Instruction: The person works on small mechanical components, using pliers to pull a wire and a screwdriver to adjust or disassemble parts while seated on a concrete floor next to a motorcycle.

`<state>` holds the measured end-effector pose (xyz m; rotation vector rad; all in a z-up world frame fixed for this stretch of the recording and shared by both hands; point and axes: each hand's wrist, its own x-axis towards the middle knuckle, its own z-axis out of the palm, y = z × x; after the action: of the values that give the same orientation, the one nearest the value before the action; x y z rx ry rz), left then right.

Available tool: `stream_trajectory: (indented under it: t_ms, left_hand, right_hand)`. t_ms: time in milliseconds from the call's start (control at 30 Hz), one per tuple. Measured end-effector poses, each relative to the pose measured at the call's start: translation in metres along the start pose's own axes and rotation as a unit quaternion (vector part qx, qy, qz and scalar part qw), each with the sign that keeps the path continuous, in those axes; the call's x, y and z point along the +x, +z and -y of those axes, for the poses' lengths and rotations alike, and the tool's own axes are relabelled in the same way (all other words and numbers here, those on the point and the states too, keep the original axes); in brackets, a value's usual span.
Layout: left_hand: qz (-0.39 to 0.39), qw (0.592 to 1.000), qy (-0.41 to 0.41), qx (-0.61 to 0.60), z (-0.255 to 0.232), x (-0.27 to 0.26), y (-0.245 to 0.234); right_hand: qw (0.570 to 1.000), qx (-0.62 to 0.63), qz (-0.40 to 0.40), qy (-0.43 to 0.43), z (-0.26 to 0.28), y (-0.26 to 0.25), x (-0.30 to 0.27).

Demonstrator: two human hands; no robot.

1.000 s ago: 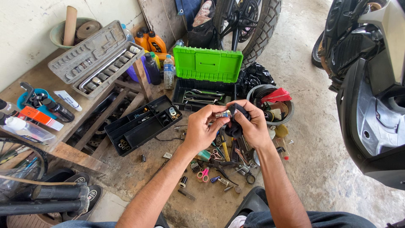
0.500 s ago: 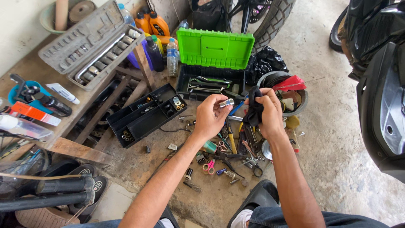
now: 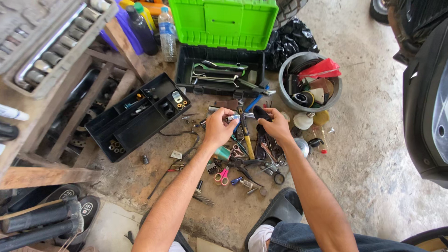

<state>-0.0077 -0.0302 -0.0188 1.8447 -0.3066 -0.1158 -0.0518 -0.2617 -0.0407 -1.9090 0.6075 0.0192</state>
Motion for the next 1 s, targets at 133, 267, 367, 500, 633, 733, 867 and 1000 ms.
stream_trajectory:
  t_ms: [133, 267, 367, 500, 633, 733, 867, 1000]
  left_hand:
    - [0.005, 1.0, -0.021, 0.02, 0.023, 0.006, 0.013]
    - [0.022, 0.999, -0.029, 0.024, 0.043, 0.005, 0.022]
    - [0.025, 0.998, -0.036, 0.038, 0.056, 0.005, 0.025]
    - [0.029, 0.997, -0.066, 0.039, 0.065, 0.005, 0.02]
    - [0.009, 0.997, -0.066, 0.03, 0.063, 0.004, 0.013]
    - [-0.015, 0.997, -0.059, 0.049, 0.057, 0.001, 0.003]
    - [-0.024, 0.996, -0.029, 0.078, 0.047, -0.006, -0.017]
    - [-0.051, 0.997, -0.012, 0.058, 0.039, -0.014, -0.041]
  right_hand:
    - [0.967, -0.209, -0.086, -0.114, -0.07, 0.012, 0.021]
    - [0.956, -0.236, -0.099, -0.146, -0.122, 0.019, 0.013]
    - [0.931, -0.339, -0.057, -0.124, -0.145, 0.017, -0.003]
    - [0.894, -0.407, -0.08, -0.172, -0.149, 0.015, -0.007]
    - [0.906, -0.368, -0.097, -0.183, -0.132, 0.01, -0.002]
    - [0.929, -0.303, -0.091, -0.19, -0.11, 0.012, 0.003]
    - [0.93, -0.274, -0.072, -0.235, -0.075, 0.021, 0.002]
    - [0.929, -0.234, -0.043, -0.284, -0.041, 0.038, -0.007]
